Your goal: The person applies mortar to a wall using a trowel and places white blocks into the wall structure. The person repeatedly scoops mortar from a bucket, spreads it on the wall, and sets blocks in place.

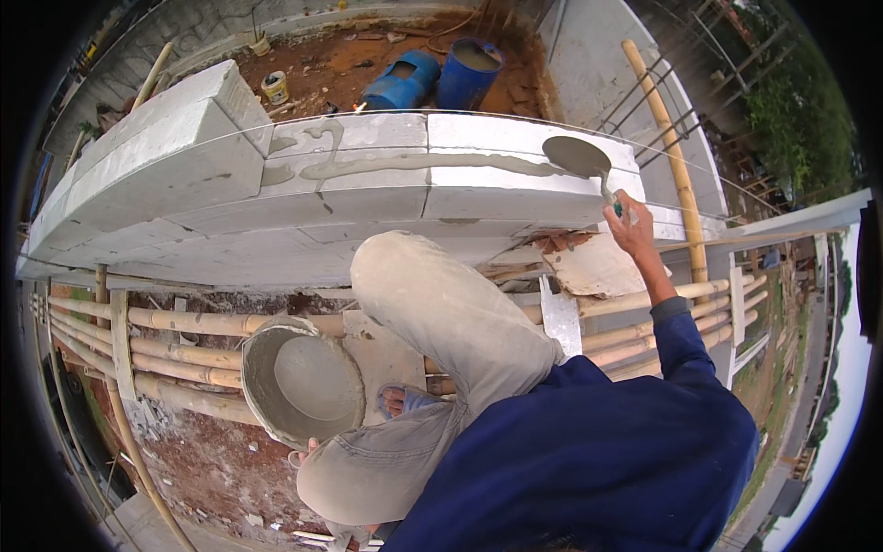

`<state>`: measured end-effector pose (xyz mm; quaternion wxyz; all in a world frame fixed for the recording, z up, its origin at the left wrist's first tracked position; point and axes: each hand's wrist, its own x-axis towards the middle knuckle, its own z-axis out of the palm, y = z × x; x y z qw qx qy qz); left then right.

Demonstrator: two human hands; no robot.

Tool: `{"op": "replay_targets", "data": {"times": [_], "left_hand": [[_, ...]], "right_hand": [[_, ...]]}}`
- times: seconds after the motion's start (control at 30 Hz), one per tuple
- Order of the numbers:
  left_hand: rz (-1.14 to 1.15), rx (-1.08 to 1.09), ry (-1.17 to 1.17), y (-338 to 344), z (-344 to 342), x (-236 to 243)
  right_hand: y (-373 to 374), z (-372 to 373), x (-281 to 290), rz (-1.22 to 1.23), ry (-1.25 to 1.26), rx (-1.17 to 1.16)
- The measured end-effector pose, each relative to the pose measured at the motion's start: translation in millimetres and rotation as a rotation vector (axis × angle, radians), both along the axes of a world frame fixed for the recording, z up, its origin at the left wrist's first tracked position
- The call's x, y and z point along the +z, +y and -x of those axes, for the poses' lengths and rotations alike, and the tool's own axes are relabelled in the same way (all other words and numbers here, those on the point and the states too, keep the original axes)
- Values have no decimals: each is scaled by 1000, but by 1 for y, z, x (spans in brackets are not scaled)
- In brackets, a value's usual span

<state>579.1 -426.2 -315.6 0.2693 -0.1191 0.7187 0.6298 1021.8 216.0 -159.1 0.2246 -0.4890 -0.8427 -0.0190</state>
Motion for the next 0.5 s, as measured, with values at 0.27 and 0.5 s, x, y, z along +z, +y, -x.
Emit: {"op": "replay_targets", "data": {"times": [0.27, 0.5], "left_hand": [[-262, 16, -14, 38, -19, 61], [-200, 114, -2, 24, -33, 33]], "right_hand": [[-83, 243, 76, 210, 157, 672], [-253, 434, 19, 176, -385, 1395]]}}
